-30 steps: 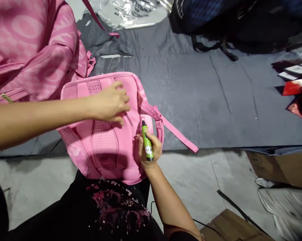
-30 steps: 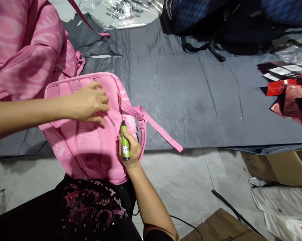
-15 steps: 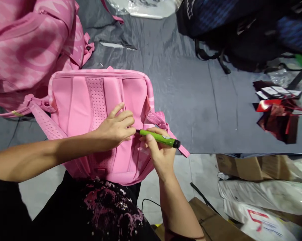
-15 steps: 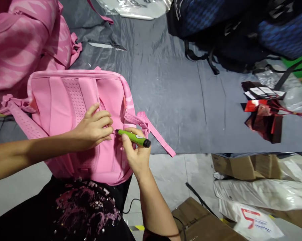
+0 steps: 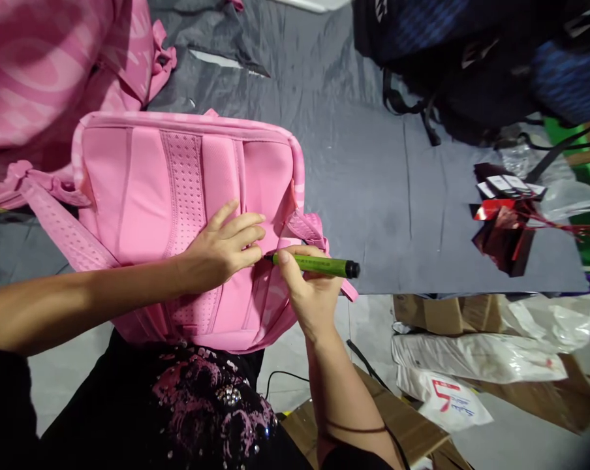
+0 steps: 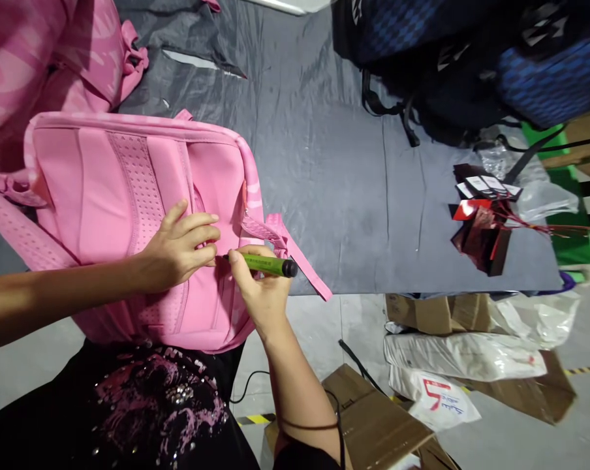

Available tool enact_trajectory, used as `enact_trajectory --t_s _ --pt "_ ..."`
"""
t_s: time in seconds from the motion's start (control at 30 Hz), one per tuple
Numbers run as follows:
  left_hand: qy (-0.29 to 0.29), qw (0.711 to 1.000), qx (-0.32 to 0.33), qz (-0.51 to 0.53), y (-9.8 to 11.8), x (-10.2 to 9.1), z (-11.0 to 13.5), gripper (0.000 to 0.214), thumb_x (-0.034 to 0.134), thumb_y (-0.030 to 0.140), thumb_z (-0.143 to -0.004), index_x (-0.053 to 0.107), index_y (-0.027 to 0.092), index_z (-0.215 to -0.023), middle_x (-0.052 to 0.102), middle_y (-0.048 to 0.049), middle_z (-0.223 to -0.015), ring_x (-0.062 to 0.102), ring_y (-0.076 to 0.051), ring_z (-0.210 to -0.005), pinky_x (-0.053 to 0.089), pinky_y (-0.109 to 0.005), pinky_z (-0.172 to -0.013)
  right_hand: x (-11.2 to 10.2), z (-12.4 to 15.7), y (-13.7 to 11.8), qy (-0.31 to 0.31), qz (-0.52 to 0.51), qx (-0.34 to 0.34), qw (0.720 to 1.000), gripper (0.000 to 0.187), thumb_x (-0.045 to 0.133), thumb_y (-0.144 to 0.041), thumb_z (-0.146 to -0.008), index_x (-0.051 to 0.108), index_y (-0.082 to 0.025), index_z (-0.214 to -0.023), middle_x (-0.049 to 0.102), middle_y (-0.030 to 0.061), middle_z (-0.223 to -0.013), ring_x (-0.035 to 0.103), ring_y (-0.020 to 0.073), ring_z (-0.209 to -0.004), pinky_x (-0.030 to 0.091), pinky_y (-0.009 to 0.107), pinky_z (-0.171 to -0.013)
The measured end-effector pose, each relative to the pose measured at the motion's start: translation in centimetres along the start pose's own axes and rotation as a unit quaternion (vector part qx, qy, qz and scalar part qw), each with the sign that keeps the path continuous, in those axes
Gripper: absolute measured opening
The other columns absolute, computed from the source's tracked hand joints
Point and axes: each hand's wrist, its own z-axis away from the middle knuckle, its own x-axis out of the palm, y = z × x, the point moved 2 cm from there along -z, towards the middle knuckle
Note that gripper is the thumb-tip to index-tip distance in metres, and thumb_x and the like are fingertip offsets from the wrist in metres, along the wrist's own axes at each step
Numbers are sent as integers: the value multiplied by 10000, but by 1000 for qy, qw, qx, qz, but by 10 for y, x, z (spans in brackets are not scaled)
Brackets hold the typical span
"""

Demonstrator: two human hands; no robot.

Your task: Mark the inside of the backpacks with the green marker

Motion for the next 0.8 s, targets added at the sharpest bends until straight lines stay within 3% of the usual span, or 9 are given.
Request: enact_trajectory --t_s 0.27,0.8 --pt "-5 1000 7 -24 -1 -2 -3 129 554 201 -970 658 207 -894 699 -11 -1102 537 -186 -1278 259 -494 -1267 4 10 12 12 69 -51 996 106 690 -305 -893 705 -209 -851 701 0 -766 646 141 -654 531 267 -570" --pt "4 1000 15 -1 -4 2 0 104 542 162 -954 622 183 -890 675 -16 -1030 539 -171 -1223 195 -476 -1280 7 11 10 20 78 -49 996 84 710 -274 -889 714 -195 -861 697 -2 -762 634 131 -647 500 256 -577"
